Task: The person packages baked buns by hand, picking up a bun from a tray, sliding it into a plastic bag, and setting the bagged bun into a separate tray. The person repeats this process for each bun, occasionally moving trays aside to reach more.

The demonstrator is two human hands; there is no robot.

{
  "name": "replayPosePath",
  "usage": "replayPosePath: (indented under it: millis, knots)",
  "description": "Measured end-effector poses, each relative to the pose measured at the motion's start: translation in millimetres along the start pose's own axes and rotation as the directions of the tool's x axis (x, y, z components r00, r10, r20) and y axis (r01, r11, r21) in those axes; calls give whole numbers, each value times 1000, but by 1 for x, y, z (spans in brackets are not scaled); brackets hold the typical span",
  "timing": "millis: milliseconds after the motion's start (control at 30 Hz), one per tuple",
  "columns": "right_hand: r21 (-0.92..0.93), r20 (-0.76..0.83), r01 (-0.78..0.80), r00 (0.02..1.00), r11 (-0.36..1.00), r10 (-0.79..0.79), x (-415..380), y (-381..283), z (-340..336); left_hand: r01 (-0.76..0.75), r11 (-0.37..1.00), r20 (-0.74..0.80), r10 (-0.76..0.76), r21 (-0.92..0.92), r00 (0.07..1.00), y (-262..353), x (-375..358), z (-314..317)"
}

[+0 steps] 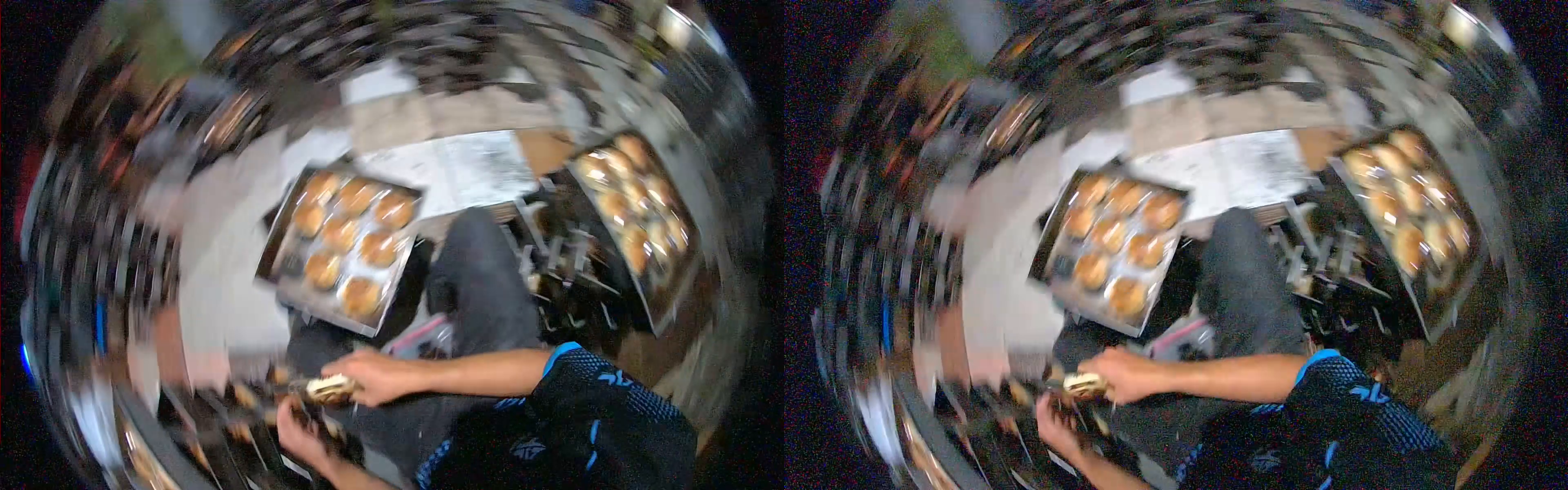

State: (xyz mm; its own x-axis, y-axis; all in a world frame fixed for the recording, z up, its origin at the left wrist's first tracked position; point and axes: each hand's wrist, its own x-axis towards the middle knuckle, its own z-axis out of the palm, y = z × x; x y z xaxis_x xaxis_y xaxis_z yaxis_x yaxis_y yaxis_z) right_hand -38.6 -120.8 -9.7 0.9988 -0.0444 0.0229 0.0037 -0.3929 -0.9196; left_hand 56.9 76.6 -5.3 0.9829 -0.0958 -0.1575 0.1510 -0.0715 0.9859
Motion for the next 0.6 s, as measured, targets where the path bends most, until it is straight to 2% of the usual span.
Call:
replayPosePath:
  millis: [33,67,133,167,200,233,300,333,367,400,433,467,500,533,567,600]
  knots:
    - [48,-240,89,968,995,-75,-21,-5,-21,78,997,28,-78,-3,997,11,1,9]
    - [130,-228,-33,972,991,62,-43,-8,-48,164,986,38,-164,8,986,20,0,12]
    - [153,-523,-75,840,985,145,-102,-2,-99,-20,1000,90,19,17,996,-17,26,11]
    - [64,-671,-75,734,995,99,-137,5,-126,-23,1000,130,21,12,991,-14,23,30]
    - [-26,-785,-84,619,996,32,-172,9,-152,-134,975,171,104,176,980,-6,15,42]
    - [214,-828,-90,512,973,230,-208,2,-176,-252,908,218,186,334,958,3,10,55]
    - [256,-929,-249,203,934,309,-282,-3,-226,-251,892,285,146,377,947,23,2,84]
    - [563,-819,-65,91,824,567,-302,-33,-248,-237,875,332,95,421,939,28,0,92]
    - [458,-888,6,-51,889,458,-329,-9,-270,-211,881,340,61,424,938,25,6,98]
    - [535,-815,2,-263,845,517,-334,-21,-292,-213,880,345,61,424,937,26,8,105]
    - [441,-840,52,-328,896,433,-358,8,-317,-311,848,375,146,430,915,27,8,112]
    - [447,-854,49,-272,893,443,-374,18,-334,-405,806,405,228,432,886,27,8,118]
    - [564,-806,-90,-274,821,524,-384,11,-345,-406,803,406,227,436,885,26,8,118]
    - [559,-814,-178,-302,810,496,-403,31,-354,-449,793,422,270,411,865,25,11,117]
    - [518,-856,-461,-273,721,440,-418,35,-353,-487,784,433,313,385,846,23,13,115]
    - [424,-893,-705,-222,569,391,-426,38,-353,-481,787,424,311,387,851,21,14,112]
